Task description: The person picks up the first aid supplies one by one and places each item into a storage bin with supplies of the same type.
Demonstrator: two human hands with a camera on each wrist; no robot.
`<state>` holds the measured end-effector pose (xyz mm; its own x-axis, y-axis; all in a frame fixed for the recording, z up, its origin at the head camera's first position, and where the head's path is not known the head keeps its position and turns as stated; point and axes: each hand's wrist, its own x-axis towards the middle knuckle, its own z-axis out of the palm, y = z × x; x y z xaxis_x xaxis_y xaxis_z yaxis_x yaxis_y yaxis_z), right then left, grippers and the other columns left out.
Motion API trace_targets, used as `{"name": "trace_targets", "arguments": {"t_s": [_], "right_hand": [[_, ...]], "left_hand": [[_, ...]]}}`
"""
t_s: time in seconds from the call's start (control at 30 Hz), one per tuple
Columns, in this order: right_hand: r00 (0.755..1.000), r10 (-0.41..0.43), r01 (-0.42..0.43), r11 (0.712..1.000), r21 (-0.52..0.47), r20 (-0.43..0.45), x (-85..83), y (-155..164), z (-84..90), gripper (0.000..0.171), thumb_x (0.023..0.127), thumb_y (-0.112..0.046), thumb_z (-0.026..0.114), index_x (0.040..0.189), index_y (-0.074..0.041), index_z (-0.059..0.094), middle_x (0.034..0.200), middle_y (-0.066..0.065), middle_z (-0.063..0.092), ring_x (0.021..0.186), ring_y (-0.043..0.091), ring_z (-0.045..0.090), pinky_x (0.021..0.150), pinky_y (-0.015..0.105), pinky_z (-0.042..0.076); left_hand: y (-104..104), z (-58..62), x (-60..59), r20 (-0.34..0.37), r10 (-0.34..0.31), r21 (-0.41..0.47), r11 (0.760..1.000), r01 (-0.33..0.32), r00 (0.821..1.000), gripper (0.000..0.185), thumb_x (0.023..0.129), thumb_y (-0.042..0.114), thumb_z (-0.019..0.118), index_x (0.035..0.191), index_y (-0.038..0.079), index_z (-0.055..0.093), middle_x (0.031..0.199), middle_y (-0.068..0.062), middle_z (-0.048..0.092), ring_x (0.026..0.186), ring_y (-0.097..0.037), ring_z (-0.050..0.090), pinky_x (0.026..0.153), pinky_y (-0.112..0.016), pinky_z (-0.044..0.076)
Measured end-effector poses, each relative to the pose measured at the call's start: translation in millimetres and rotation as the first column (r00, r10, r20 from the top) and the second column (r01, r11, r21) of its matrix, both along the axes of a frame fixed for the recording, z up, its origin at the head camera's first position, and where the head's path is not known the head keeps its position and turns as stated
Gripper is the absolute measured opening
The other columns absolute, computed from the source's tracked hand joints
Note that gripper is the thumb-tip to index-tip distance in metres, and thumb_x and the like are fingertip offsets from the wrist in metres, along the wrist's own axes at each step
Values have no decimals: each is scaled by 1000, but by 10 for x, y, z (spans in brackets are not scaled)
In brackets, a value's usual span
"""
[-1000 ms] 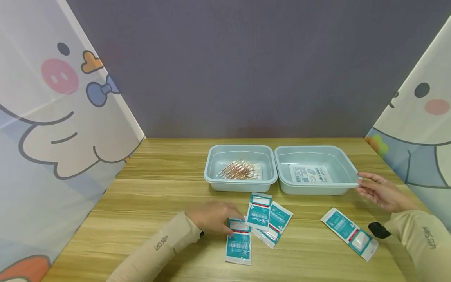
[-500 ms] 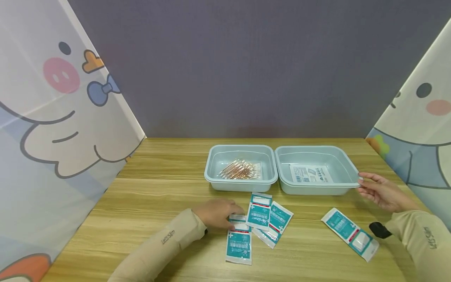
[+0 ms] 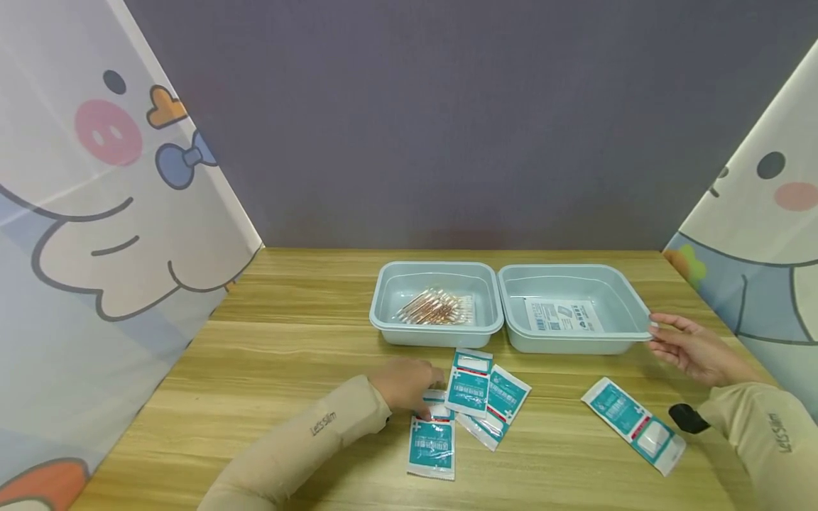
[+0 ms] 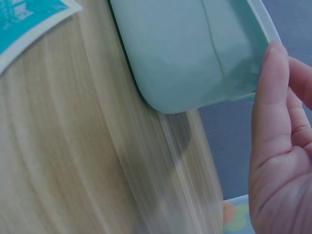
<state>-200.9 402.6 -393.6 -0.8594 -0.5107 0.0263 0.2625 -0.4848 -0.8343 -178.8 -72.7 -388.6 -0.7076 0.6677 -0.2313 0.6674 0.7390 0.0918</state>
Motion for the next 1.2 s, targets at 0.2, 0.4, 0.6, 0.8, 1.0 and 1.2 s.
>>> {"name": "trace_targets", "arguments": {"t_s": [0.2,0.4,0.6,0.8,1.0,1.2], "right_hand": [[1000,-10,10,1000,6,-4,-7,-6,-12,37,101,6,36,110,-10,67,94,11,70,86,20,70,79,25,58],[1000,-13,13,1000,23,2,-10,6,-26,35,101,5,38,109,-11,68,93,11,70,85,19,70,78,24,58],[1000,-19,19,999,36,-5,2,14,-47,34,101,4,39,109,-12,68,93,10,70,85,18,70,78,24,58],[1000,-21,21,1000,23,-2,-7,3,-31,36,101,5,37,109,-12,68,93,10,69,85,19,70,78,24,58],[999,-34,34,999,20,-3,2,-6,-15,34,100,6,39,108,-11,68,93,10,69,84,20,70,78,25,58],[997,-77,77,995,64,-13,21,-4,-5,32,99,6,43,106,-12,70,90,9,69,82,19,70,75,24,58]], "left_hand": [[16,25,-11,12,29,-8,1000,-29,999,30,69,32,87,86,16,67,77,11,58,67,-4,50,60,-18,45],[9,44,18,35,35,-35,999,-34,999,34,70,32,85,65,17,55,61,11,44,56,-5,37,48,-18,31],[11,18,35,65,81,-29,996,-79,995,36,71,28,85,68,17,52,62,10,44,57,-5,38,50,-18,34],[10,43,26,105,112,6,994,-113,988,23,76,12,79,95,17,67,84,11,61,75,-5,53,71,-21,50],[-17,68,0,160,105,54,992,-115,982,14,77,7,76,83,17,68,80,12,58,72,-6,50,68,-20,47],[-58,108,-79,241,19,211,975,-71,970,22,81,7,75,70,14,58,64,9,44,61,-5,38,54,-17,33]]}}
